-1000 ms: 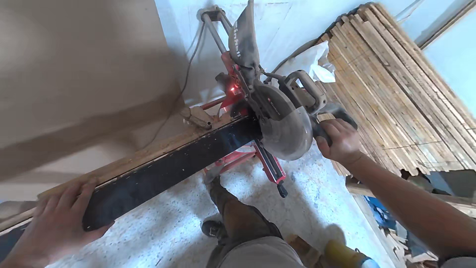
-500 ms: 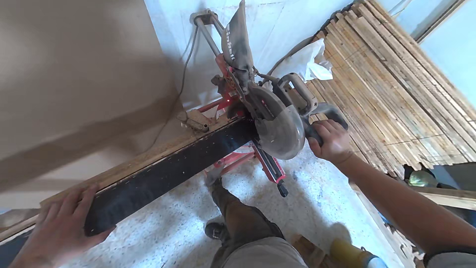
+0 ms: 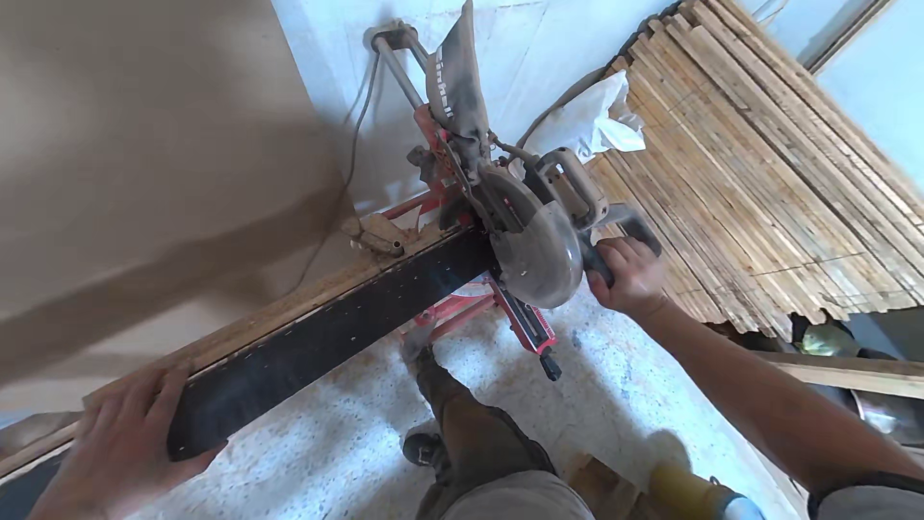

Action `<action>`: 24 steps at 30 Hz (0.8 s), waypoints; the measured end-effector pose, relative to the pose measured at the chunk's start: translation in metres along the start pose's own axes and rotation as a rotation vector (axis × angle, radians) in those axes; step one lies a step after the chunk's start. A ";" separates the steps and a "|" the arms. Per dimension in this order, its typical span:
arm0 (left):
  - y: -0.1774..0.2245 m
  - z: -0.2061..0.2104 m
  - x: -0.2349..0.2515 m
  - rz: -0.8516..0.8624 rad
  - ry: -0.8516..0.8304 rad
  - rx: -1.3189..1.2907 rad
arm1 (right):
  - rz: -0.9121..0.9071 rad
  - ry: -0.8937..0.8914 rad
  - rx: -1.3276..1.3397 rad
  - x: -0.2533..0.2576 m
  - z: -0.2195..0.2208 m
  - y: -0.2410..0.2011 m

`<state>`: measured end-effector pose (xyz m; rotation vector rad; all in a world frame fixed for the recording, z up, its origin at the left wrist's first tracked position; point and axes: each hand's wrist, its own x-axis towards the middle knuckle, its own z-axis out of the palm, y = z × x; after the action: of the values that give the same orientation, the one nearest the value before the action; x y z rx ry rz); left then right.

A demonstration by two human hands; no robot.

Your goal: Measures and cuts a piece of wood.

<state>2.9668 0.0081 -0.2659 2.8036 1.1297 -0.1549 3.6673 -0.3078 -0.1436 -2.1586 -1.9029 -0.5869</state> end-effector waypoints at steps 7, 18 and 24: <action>-0.001 0.001 0.002 -0.006 -0.002 0.049 | 0.008 -0.020 0.012 -0.008 0.015 0.002; -0.003 0.007 0.005 -0.009 -0.013 0.115 | 0.078 -0.035 0.010 -0.005 0.012 -0.003; -0.012 0.006 0.005 -0.014 -0.009 0.146 | 0.029 -0.088 -0.006 0.016 -0.019 -0.004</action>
<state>2.9611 0.0191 -0.2735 2.9184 1.1813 -0.2614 3.6614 -0.3010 -0.1201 -2.2470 -1.9119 -0.5001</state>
